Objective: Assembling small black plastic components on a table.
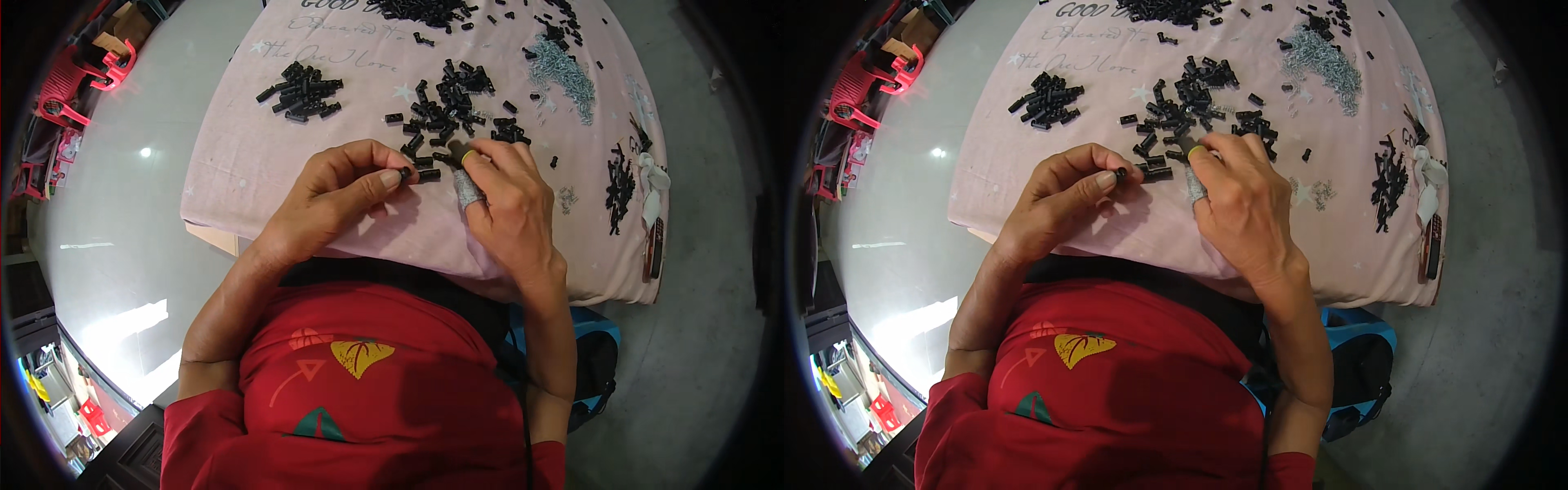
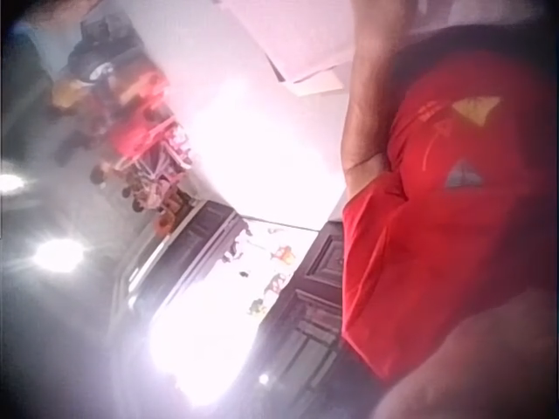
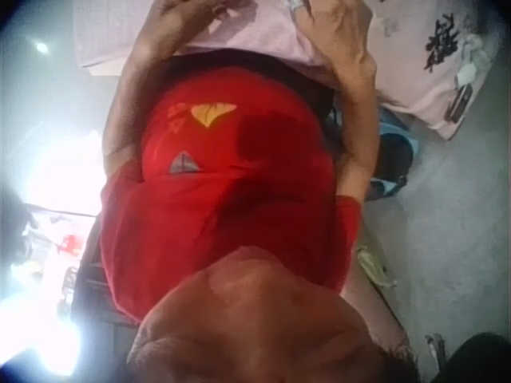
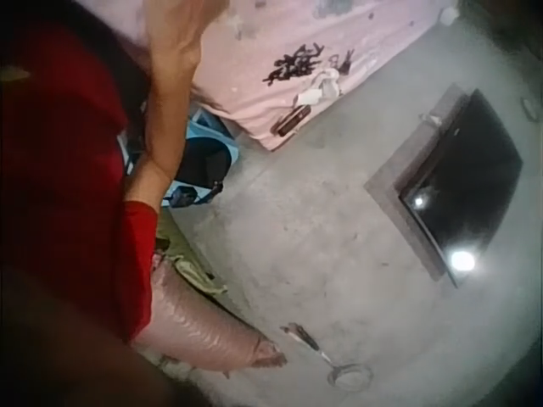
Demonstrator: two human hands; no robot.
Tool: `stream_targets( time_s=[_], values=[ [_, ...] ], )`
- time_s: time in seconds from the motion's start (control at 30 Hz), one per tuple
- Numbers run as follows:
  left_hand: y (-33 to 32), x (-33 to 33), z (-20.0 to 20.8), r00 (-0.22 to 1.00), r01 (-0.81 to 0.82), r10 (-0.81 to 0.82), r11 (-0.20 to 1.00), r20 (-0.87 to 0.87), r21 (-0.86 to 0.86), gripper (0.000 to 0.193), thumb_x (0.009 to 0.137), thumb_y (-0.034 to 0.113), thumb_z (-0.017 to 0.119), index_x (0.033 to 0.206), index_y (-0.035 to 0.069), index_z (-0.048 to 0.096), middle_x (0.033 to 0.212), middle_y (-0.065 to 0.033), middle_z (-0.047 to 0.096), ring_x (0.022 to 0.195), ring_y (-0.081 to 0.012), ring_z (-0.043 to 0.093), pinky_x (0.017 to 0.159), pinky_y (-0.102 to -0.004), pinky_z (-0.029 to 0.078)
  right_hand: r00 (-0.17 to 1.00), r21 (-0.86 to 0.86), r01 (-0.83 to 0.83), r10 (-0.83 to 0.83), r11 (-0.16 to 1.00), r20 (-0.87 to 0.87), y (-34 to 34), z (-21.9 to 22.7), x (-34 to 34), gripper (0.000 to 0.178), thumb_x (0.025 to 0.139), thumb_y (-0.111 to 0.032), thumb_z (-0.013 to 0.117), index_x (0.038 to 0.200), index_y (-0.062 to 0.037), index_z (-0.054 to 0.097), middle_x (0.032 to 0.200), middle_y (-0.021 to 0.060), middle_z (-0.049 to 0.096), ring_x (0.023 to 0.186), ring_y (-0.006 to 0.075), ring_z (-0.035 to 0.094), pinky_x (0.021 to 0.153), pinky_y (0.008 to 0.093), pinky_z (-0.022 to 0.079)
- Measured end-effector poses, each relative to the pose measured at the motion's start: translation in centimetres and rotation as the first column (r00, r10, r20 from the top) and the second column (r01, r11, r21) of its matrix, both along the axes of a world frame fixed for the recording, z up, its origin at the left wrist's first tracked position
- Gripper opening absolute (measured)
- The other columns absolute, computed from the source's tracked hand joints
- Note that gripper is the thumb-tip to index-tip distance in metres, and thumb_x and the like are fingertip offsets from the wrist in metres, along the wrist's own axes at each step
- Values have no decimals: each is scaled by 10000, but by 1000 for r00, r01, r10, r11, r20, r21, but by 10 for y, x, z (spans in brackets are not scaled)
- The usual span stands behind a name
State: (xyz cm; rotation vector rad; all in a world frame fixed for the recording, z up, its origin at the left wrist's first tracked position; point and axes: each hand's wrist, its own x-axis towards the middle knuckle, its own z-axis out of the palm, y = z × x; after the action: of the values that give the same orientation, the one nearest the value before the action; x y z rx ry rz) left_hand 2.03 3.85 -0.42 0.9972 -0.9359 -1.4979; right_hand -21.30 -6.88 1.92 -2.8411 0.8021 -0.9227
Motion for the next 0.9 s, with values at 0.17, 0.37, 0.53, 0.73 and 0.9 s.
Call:
stream_targets(
  time_s=[0.17,0.37,0.53,0.73,0.9],
  values=[
    [0,-7,5,996,46,-42,998,75,-48,188,1078,147,633,1206,17,674,1363,-149,686,1188,-192,678,979,-284,524,996,62,-2,8,998,-90,0,4,-4,273,713,11,693,973,-60,742,984,62,699,901,291,664,720,413,566],
    [-3,3,-1,996,53,-56,998,-63,-43,191,1082,158,627,1205,18,667,1243,-122,731,1082,-162,696,903,-273,544,999,80,-19,23,997,-50,-4,9,5,245,719,7,695,951,-60,738,957,60,691,917,292,665,741,413,566],
    [-3,3,0,998,43,-44,999,-45,-6,189,1087,186,628,1198,39,666,1066,-45,726,867,-76,636,754,-211,497,995,64,-50,56,997,-85,-9,5,17,238,723,13,701,949,-57,727,951,72,686,964,304,665,791,418,570],
    [-2,-2,3,999,40,-40,999,36,-6,183,1087,184,626,1195,43,672,1073,-23,725,880,-64,621,734,-203,480,980,162,-42,73,986,-188,-12,8,19,299,720,35,674,1011,-4,732,1023,124,709,965,333,670,816,432,558],
    [0,-6,0,1000,17,-17,1000,8,-21,200,1064,163,665,1208,26,687,1119,-23,723,994,-70,618,880,-231,502,990,276,-139,124,951,71,-1,19,9,297,725,33,681,1014,-25,715,949,121,698,902,352,664,787,451,541]
  ],
)
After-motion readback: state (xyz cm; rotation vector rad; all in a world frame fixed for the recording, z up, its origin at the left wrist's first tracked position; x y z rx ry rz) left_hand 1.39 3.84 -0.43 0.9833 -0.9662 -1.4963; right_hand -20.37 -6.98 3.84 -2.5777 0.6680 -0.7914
